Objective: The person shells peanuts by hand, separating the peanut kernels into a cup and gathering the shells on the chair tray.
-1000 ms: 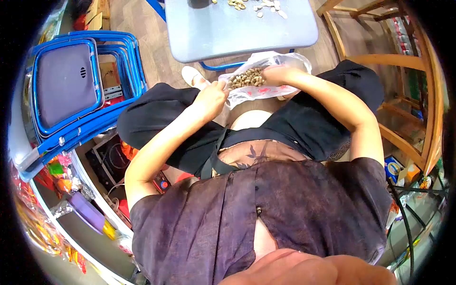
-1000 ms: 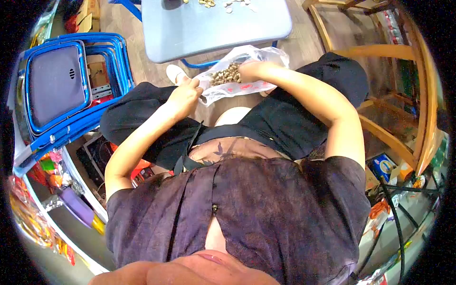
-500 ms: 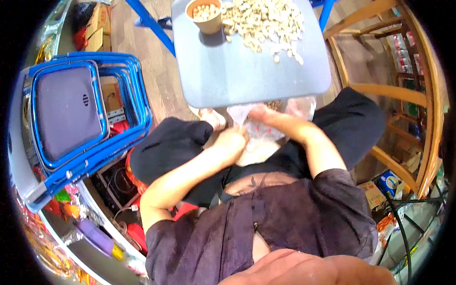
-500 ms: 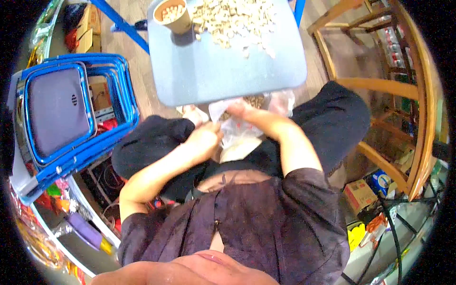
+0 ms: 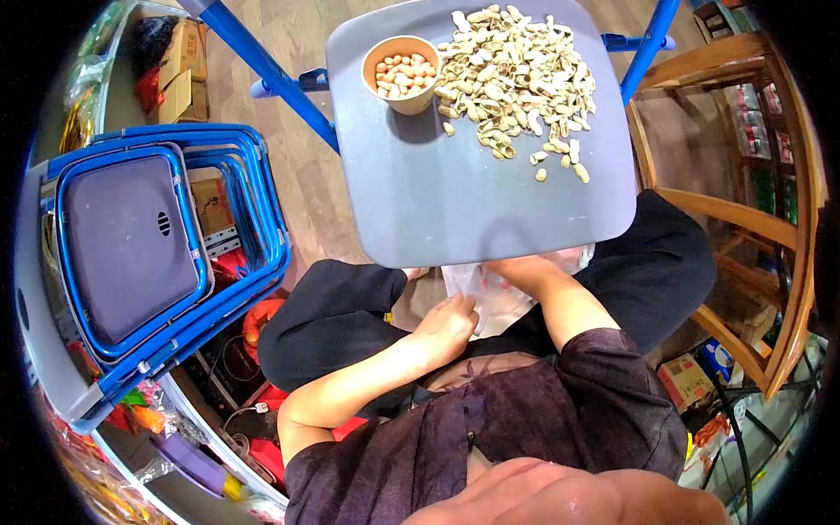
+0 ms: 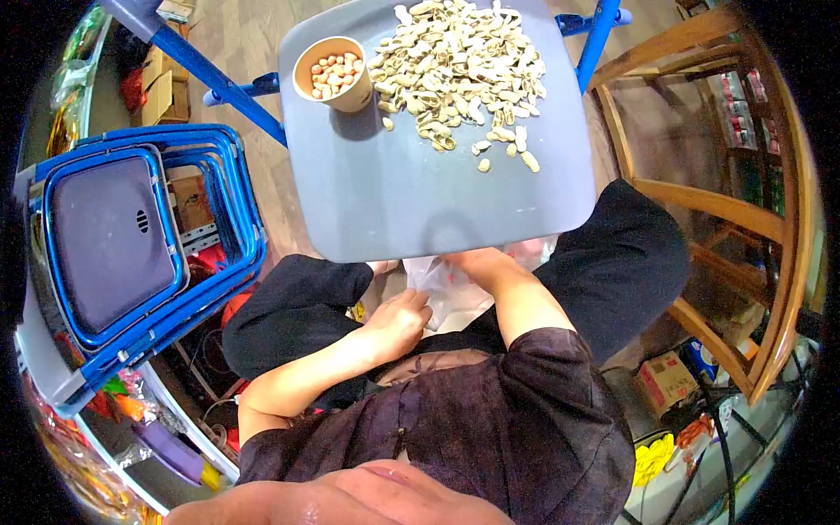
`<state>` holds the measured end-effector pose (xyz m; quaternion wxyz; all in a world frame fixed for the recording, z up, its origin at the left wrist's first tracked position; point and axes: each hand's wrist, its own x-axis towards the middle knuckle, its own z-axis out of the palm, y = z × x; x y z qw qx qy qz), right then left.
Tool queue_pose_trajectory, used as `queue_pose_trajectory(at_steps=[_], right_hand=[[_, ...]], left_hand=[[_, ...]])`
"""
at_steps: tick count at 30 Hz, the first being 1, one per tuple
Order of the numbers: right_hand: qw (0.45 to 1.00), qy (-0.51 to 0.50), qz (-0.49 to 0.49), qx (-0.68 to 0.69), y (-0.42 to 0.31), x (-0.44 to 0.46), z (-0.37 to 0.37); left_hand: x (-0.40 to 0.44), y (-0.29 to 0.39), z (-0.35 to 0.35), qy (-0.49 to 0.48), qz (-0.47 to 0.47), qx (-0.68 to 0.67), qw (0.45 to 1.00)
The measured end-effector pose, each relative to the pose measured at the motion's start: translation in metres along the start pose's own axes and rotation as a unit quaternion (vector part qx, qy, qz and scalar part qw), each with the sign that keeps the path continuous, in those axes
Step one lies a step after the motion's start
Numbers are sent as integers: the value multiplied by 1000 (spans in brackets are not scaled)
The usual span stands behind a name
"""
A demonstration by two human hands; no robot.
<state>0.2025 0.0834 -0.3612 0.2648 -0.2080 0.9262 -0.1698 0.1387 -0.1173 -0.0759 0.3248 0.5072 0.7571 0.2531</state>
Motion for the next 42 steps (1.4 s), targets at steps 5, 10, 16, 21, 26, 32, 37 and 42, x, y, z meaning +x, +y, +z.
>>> queue_pose_trajectory(at_steps=[5, 10, 16, 21, 26, 32, 37, 42], right_hand=[[1000, -29, -3, -7, 0, -12, -8], [998, -59, -19, -27, 1, -16, -22], [990, -115, -46, -64, -2, -32, -63], [971, -191, -107, -101, -5, -52, -96], [953, -266, -146, 18, -22, -92, -160], [908, -230, 2, 349, -55, -169, -295], [880, -108, -69, 457, -40, -172, -336], [933, 189, -69, 298, -29, -137, -365]], left_hand=[[-5, -3, 1, -3, -6, 17, 1000], [-5, -1, 2, -3, -21, 109, 994], [30, 29, -48, 99, 67, 99, 988], [99, 47, -76, 161, 215, 123, 956], [173, 36, -82, 63, 280, 264, 921], [207, 1, -138, 103, 220, 393, 887], [201, -7, -163, 91, 184, 455, 867], [169, 12, -162, 235, 160, 288, 914]])
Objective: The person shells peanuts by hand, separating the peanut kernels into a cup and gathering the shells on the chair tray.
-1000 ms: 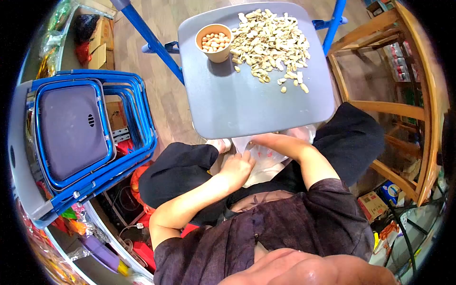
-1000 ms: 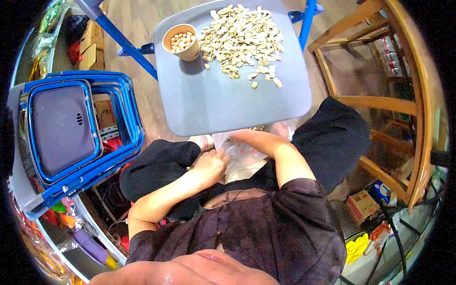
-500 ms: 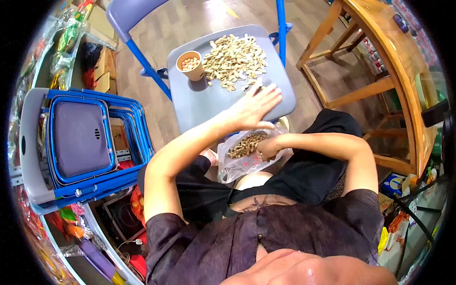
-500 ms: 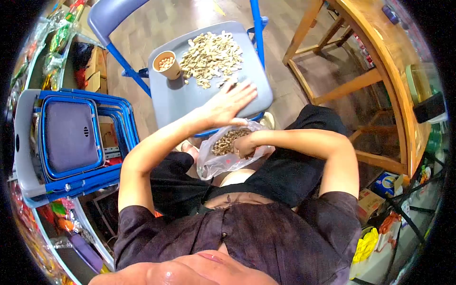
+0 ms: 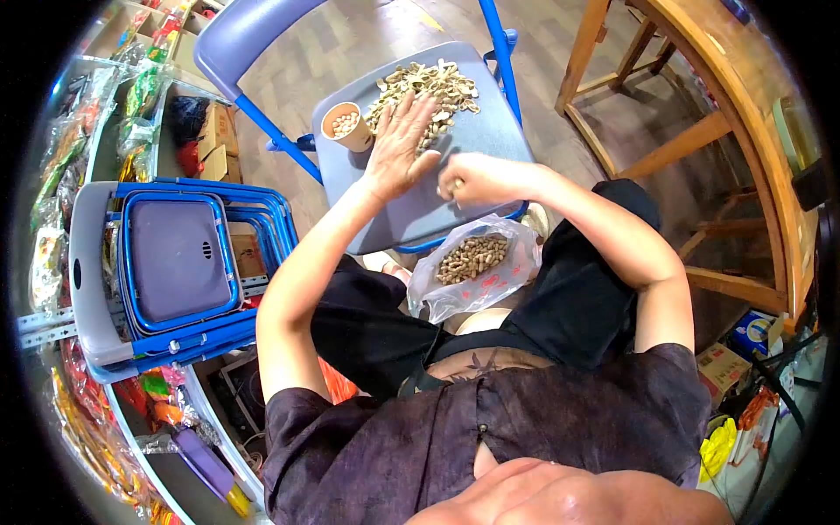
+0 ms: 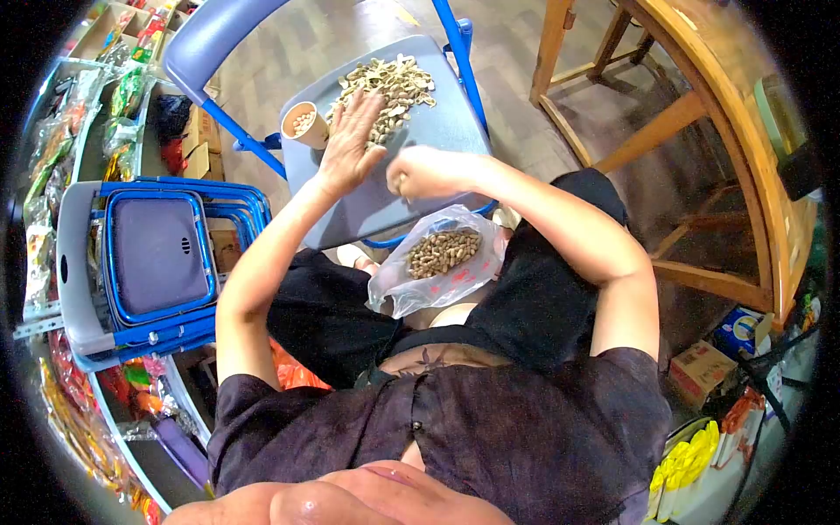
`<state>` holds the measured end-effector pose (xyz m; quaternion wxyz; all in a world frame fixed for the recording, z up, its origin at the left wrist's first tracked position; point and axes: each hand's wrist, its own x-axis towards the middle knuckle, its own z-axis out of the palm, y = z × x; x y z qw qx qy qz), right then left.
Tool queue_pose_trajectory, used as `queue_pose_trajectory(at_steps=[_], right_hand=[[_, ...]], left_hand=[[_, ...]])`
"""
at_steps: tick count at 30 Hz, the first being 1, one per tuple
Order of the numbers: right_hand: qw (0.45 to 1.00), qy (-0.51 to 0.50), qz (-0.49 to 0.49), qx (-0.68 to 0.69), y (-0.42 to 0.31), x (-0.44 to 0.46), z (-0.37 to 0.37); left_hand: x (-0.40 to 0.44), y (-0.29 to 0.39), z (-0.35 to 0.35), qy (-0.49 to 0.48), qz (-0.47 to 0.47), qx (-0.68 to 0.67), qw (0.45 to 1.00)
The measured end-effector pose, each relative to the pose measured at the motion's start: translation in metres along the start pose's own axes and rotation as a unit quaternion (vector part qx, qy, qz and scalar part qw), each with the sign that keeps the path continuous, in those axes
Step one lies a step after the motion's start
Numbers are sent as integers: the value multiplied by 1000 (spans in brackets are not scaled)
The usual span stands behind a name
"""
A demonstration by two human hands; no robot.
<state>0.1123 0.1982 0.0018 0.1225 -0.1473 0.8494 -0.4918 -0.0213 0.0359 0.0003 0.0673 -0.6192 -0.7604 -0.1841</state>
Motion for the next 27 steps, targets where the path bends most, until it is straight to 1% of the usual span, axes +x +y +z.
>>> queue_pose_trajectory(at_steps=[1, 2, 3, 4, 6, 7, 9, 10, 11, 13, 14, 15, 17, 18, 20, 21, 22, 23, 24, 25, 27], right_hand=[[996, 47, -6, -76, 5, 13, 2], [990, 72, -14, -116, 9, 23, 4], [983, 98, -23, -156, 13, 32, 6], [982, 100, -30, -155, 20, 43, 11], [972, 108, 35, -206, 26, 62, 18], [967, 107, 42, -226, 26, 68, 17], [964, 97, 49, -242, 27, 76, 14], [964, 51, 59, -254, 28, 81, 10], [962, 60, 39, -265, 30, 79, 9], [981, -23, 76, -176, 25, 77, -4], [991, -46, 84, -90, 22, 74, -12], [992, -37, 115, -38, 0, 61, -22], [992, -7, 123, 24, 3, 55, -34], [991, 17, 132, 28, 8, 54, -40], [990, 43, 131, 40, 22, 51, -47], [989, 60, 131, 33, 31, 53, -48], [989, 63, 131, 33, 35, 52, -49], [987, 48, 152, 15, 40, 52, -49], [984, 32, 173, -3, 38, 50, -50], [984, 35, 173, -4, 37, 47, -52], [985, 58, 159, -25, 36, 42, -55]], left_hand=[[-10, 3, -2, 63, -62, -72, 993], [-20, 9, -2, 97, -101, -114, 984], [-35, 9, 2, 110, -132, -137, 976], [-47, 11, 2, 103, -159, -138, 972], [-71, 16, -5, 72, -209, -117, 968], [-79, 20, -11, 71, -210, -112, 969], [-94, 23, -21, 38, -241, -96, 965], [-101, 21, -19, 63, -245, -103, 962], [-106, 20, -20, 64, -246, -100, 962], [-110, 22, -26, 33, -264, -141, 954], [-110, 24, -30, 2, -269, -167, 949], [-109, 24, -29, 3, -269, -166, 949], [-104, 21, -24, -8, -280, -176, 944], [-100, 21, -21, -7, -279, -176, 944], [-88, 23, -12, 3, -317, -277, 907], [-83, 19, -2, 3, -314, -277, 908], [-77, 13, 10, 26, -308, -303, 901], [-72, 6, 21, 48, -302, -329, 893], [-63, 5, 24, 50, -297, -326, 896], [-55, 3, 26, 50, -295, -325, 897], [-43, -1, 31, 85, -265, -317, 907]])
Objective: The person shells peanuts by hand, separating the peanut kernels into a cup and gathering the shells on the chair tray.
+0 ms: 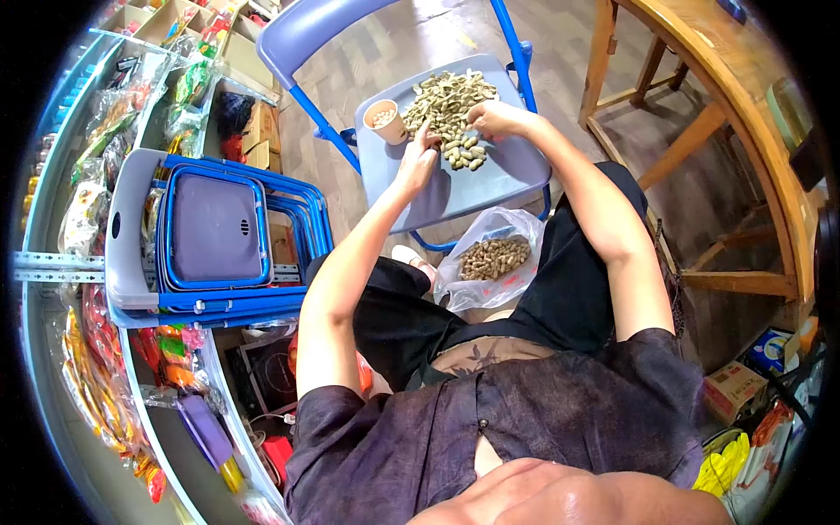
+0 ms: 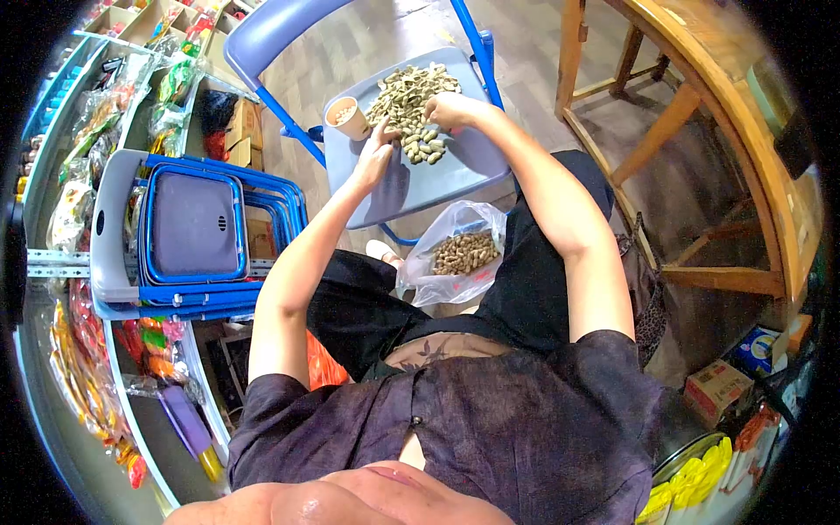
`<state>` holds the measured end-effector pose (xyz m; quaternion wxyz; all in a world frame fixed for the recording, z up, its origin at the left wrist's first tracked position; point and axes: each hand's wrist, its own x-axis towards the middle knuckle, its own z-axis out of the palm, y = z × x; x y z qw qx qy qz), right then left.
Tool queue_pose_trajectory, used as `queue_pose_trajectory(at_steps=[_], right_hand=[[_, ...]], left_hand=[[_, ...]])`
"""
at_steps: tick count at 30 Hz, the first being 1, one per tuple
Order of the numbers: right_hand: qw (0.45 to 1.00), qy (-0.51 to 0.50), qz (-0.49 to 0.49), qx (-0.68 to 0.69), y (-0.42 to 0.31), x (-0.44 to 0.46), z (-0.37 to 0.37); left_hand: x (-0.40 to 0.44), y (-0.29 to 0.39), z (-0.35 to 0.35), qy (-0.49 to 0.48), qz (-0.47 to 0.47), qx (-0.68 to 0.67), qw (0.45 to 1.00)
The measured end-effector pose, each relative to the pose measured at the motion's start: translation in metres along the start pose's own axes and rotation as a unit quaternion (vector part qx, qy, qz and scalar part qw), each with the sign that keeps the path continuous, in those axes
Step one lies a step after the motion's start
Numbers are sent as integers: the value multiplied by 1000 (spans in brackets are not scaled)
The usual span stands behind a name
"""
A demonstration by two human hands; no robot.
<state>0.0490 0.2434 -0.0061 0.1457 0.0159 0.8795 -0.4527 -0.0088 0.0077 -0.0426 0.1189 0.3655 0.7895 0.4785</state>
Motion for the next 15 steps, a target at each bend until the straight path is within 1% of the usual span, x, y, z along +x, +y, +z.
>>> queue_pose_trajectory(at_steps=[1, 2, 4, 5, 6, 7, 8, 9, 10, 11, 12, 13, 14, 15], right_hand=[[992, 65, -94, -52, 9, 1, -1], [992, 66, -93, -52, 13, 3, -2], [972, 194, -121, -45, 20, 6, -5], [976, 180, -124, 21, 21, 11, -7], [975, 181, -124, 22, 17, 8, -4], [965, 164, -110, 173, 9, 3, 0], [932, 141, -94, 320, 1, -2, 4], [930, 132, -81, 333, -3, -5, 6], [931, 130, -82, 332, -7, -5, 8], [915, 154, -71, 366, -11, -6, 10], [897, 177, -60, 400, -13, -8, 11], [891, 188, -61, 409, -14, -11, 10], [891, 188, -62, 408, -18, -12, 9], [829, 203, -32, 520, -21, -9, 9]], left_hand=[[4, -2, 2, 17, -10, -8, 1000], [5, -5, 2, 16, -9, -7, 1000], [7, 6, 1, 73, -37, -39, 996], [9, 12, 3, 109, -24, -55, 992], [12, 24, 2, 108, -23, -54, 992], [14, 38, 1, 87, -18, -48, 995], [17, 53, 0, 68, -12, -43, 997], [20, 74, -1, 60, -6, 13, 998], [23, 87, -1, 62, -6, 13, 998], [28, 100, -2, 33, -28, 113, 993], [33, 108, -1, 4, -50, 211, 976], [39, 111, -1, -15, -58, 260, 964], [50, 111, 1, -14, -57, 260, 964], [63, 105, 5, 34, 13, 240, 970]])
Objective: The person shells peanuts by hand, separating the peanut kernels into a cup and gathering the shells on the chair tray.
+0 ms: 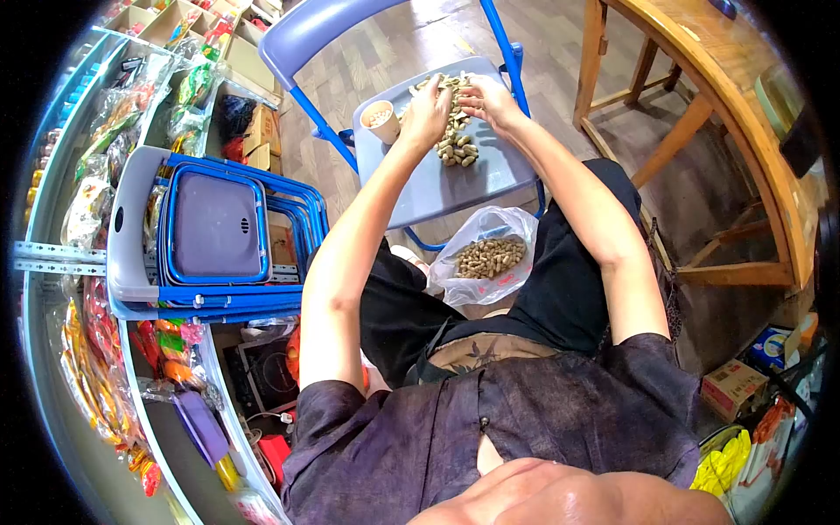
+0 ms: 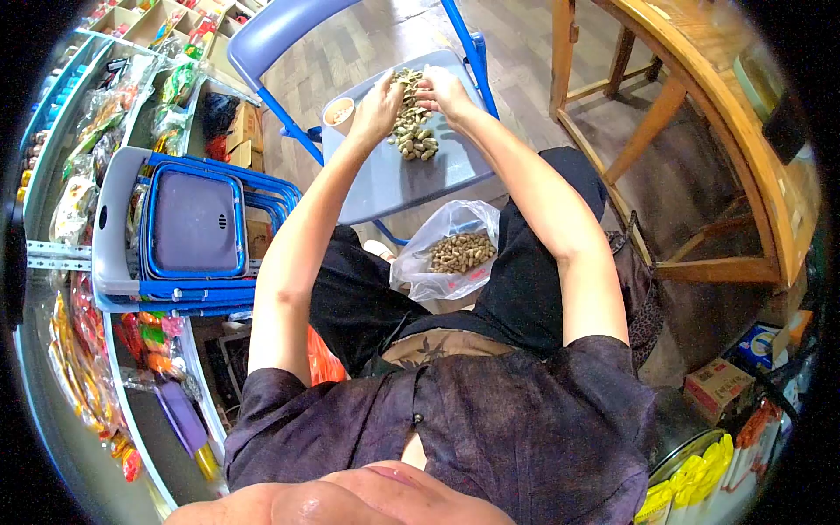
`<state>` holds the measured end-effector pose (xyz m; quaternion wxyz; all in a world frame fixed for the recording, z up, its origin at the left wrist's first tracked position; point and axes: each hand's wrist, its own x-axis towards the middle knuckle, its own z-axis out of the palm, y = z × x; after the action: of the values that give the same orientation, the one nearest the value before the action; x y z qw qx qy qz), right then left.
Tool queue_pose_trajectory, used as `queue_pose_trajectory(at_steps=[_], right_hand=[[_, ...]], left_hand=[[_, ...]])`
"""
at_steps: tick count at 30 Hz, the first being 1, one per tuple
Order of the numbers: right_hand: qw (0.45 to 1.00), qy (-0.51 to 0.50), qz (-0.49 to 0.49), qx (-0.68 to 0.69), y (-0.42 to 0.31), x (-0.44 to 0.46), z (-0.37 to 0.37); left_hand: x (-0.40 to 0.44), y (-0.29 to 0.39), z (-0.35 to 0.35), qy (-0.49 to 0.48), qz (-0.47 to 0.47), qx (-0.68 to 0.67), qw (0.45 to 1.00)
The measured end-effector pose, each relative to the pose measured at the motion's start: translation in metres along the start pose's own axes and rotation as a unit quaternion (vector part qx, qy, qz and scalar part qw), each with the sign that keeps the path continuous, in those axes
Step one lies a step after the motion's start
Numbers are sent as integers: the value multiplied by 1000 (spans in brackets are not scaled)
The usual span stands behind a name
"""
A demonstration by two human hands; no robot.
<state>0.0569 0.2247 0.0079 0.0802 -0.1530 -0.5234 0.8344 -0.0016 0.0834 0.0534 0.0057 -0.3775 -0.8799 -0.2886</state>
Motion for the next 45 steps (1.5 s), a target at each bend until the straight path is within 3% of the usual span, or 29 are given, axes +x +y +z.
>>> queue_pose_trajectory(at_steps=[1, 2, 3, 4, 5, 7, 8, 9, 11, 13, 14, 15, 17, 19, 21, 23, 25, 27, 28, 29, 31, 35, 38, 39, 41, 45], right_hand=[[991, 44, 39, 119, 2, 4, 1], [985, -21, 75, 152, 6, 5, 0], [968, -21, 116, 220, -3, -10, 16], [940, -108, 148, 289, -22, -35, 25], [899, -193, 177, 352, -37, -49, 30], [903, -259, 37, 341, -40, -31, -2], [889, -277, 5, 365, -65, -30, -13], [919, -193, -71, 336, -86, -35, -14], [917, -186, -132, 328, -117, -54, -10], [980, -64, -180, 52, -109, -44, -9], [977, -5, -188, -100, -96, -43, -9], [952, -14, -223, -210, -79, -29, -15], [842, -117, -165, -499, -64, -26, -14], [870, -183, 1, -459, -29, -18, -17], [757, -196, 149, -605, -19, -28, -4], [739, -240, 185, -601, 0, -31, 1], [788, -286, 149, -524, 5, -22, 5], [804, -283, 146, -503, 4, -16, 1], [804, -257, 139, -517, -3, -17, 1], [804, -229, 130, -533, -8, -15, 0], [791, -223, 159, -548, -3, -14, -4], [762, -259, 143, -576, 13, -15, 8], [812, -242, 105, -520, -2, -17, 18], [810, -243, 109, -522, 0, -14, 13], [781, -183, -35, -597, 5, -8, -1], [749, -152, 5, -644, -2, -27, 11]], left_hand=[[5, 4, 3, 63, 56, -22, 996], [9, 12, 12, 63, 54, -23, 996], [11, 32, 19, 52, 121, -100, 986], [11, 47, 23, 42, 187, -175, 966], [2, 55, 24, 47, 187, -177, 965], [-32, 65, 21, 80, 357, 20, 930], [-36, 48, 19, 68, 354, 87, 929], [-30, 24, 18, 76, 304, 320, 894], [-25, -6, -1, 65, 168, 232, 956], [-25, -17, -13, 173, 121, -53, 976], [-29, -25, -18, 143, 137, -23, 980], [-37, -27, -15, 141, 134, -28, 980], [-59, -35, -7, -61, 95, -15, 993], [-80, -41, 7, -65, 195, 66, 976], [-88, -48, 18, -56, 220, 84, 970], [-90, -58, 21, -58, 212, 91, 971], [-88, -66, 17, -66, 184, 63, 979], [-92, -71, 11, -59, 125, 51, 989], [-92, -71, 8, 0, 130, 20, 991], [-90, -71, 6, -3, 128, 16, 992], [-92, -70, 3, -78, 9, -20, 997], [-88, -80, 13, -71, 30, -86, 993], [-70, -88, 0, -21, 22, -95, 995], [-63, -93, -7, -1, 25, -107, 994], [-47, -111, -12, -26, -44, -194, 980], [-36, -112, -14, 6, -98, -285, 953]])
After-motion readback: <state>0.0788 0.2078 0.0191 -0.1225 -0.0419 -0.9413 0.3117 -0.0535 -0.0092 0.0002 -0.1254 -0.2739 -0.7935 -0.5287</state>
